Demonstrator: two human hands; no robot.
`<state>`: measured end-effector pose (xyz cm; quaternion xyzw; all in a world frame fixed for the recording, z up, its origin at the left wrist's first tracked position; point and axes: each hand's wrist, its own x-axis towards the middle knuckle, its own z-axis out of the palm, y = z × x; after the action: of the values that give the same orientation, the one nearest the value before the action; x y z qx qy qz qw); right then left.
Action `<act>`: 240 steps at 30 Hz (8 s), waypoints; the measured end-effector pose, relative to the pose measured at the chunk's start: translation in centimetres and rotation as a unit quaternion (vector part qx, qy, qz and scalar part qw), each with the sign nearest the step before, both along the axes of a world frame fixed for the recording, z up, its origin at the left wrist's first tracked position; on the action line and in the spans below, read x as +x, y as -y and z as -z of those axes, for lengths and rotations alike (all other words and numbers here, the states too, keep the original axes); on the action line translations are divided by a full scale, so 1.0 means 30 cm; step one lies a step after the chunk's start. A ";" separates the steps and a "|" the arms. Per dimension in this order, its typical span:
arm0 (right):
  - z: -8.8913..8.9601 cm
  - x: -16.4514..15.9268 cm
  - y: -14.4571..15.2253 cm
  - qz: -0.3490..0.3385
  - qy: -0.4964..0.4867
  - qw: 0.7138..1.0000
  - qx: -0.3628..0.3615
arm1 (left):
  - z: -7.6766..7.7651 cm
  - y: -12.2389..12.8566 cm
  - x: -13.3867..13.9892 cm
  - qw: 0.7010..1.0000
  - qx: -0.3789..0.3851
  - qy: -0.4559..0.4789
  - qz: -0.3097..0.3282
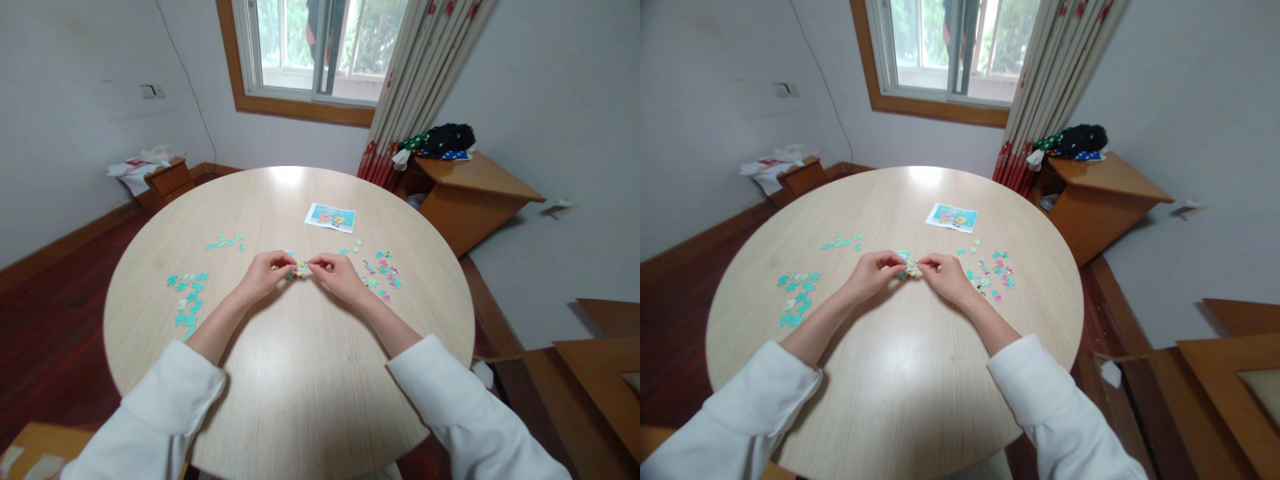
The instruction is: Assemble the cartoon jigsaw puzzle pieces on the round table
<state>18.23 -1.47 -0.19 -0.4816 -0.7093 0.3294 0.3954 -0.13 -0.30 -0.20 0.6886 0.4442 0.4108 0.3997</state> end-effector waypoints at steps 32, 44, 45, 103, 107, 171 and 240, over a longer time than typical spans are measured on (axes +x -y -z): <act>0.005 0.002 0.005 0.001 0.027 0.999 0.033 | -0.005 0.004 -0.003 1.000 0.011 -0.017 0.021; 0.012 0.014 -0.005 0.017 0.036 0.998 0.052 | 0.006 -0.023 -0.011 0.996 0.024 0.042 -0.076; 0.010 0.015 -0.004 0.017 0.039 0.998 0.051 | 0.006 -0.028 -0.014 0.993 0.030 0.053 -0.099; -0.007 0.020 0.005 -0.015 0.099 0.993 0.055 | 0.003 -0.045 -0.037 0.969 0.102 0.043 -0.219; 0.009 -0.045 0.032 -0.061 0.111 0.990 0.068 | 0.007 -0.047 -0.037 0.970 0.101 0.048 -0.214; 0.022 -0.013 0.019 -0.018 0.094 0.993 0.075 | -0.046 -0.034 -0.102 0.974 -0.210 -0.082 0.031; 0.006 0.227 -0.090 0.090 0.188 0.978 0.035 | -0.028 -0.032 -0.039 0.951 -0.152 0.243 -0.113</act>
<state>25.04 1.23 -0.39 -0.5823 -0.7359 0.1712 0.3000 -1.29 0.65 0.64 0.4447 0.4654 0.5358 0.5464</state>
